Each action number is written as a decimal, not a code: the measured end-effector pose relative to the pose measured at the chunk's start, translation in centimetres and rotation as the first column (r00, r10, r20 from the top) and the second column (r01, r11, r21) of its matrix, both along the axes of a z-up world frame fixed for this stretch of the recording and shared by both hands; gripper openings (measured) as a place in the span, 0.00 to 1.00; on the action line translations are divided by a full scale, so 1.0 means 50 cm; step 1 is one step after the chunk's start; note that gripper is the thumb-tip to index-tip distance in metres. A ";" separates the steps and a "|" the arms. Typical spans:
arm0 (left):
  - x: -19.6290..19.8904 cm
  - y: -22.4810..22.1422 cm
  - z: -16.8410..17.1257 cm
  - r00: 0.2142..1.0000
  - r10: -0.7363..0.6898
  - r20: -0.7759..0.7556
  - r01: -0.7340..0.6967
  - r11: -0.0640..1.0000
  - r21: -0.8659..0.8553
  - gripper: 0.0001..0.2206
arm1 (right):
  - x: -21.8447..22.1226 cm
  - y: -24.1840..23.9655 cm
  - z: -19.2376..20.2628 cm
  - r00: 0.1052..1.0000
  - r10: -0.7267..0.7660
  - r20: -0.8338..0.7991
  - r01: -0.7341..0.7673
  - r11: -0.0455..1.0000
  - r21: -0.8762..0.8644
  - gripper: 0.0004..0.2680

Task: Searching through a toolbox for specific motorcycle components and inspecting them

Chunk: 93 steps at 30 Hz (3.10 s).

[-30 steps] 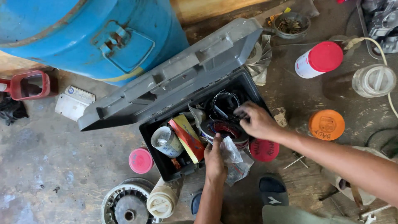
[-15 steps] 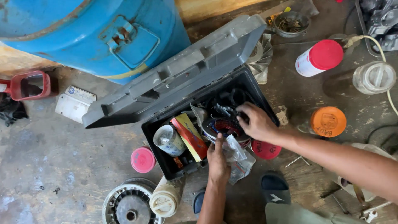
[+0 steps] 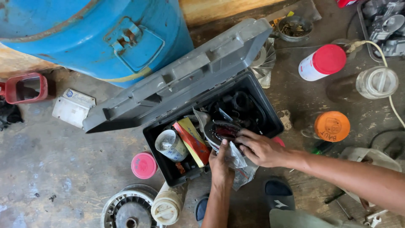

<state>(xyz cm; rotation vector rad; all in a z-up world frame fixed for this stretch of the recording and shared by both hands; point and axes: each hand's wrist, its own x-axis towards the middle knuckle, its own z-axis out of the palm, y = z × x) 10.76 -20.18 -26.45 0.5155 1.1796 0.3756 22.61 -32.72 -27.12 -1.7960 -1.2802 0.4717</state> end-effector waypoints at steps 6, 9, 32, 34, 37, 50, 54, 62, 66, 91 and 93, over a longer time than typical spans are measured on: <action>-0.015 -0.004 -0.030 0.998 0.059 -0.009 -0.059 0.998 0.013 0.13 | 0.000 -0.007 -0.051 0.981 -0.051 -0.189 0.045 0.998 -0.033 0.09; 0.013 0.012 0.042 0.998 0.055 0.016 -0.055 0.998 -0.002 0.13 | 0.053 0.011 -0.025 0.975 -0.219 -0.041 0.216 0.974 -0.060 0.09; -0.009 0.033 0.032 0.999 0.036 -0.003 -0.036 0.999 0.004 0.09 | 0.244 0.018 0.092 0.841 -0.399 -0.365 0.381 0.916 -0.124 0.04; -0.013 0.035 0.025 0.999 0.041 0.001 -0.041 0.999 -0.002 0.08 | 0.233 0.036 0.109 0.866 -0.358 -0.350 0.354 0.932 -0.076 0.05; -0.020 0.033 0.012 0.999 0.035 0.033 -0.035 0.999 0.027 0.07 | 0.220 0.069 0.132 0.951 -0.247 -0.187 0.243 0.969 -0.040 0.04; -0.041 0.026 -0.042 1.000 0.004 0.011 -0.004 0.998 0.056 0.13 | 0.160 0.147 0.193 0.930 0.202 -0.307 -0.302 0.897 -0.322 0.14; -0.036 0.030 -0.038 1.000 -0.019 -0.003 0.019 0.998 0.067 0.18 | 0.130 0.174 0.217 0.865 0.292 -0.408 -0.449 0.814 -0.369 0.19; -0.022 0.038 -0.020 0.999 0.025 -0.039 -0.024 0.999 0.041 0.15 | 0.181 0.167 0.127 0.827 0.183 -0.531 -0.389 0.869 -0.306 0.23; -0.033 0.037 -0.031 0.997 0.025 -0.070 -0.021 0.999 0.044 0.13 | 0.270 0.141 0.037 0.987 -0.104 -0.119 0.038 0.888 -0.459 0.12; -0.063 0.136 0.051 0.989 -0.125 -0.076 0.127 0.992 0.013 0.16 | 0.215 0.096 -0.420 0.992 0.094 0.081 0.000 0.652 -0.759 0.12; -0.060 0.140 0.058 0.988 -0.126 -0.093 0.126 0.992 -0.002 0.14 | 0.226 0.080 -0.583 0.904 0.212 0.371 0.123 0.702 -0.702 0.15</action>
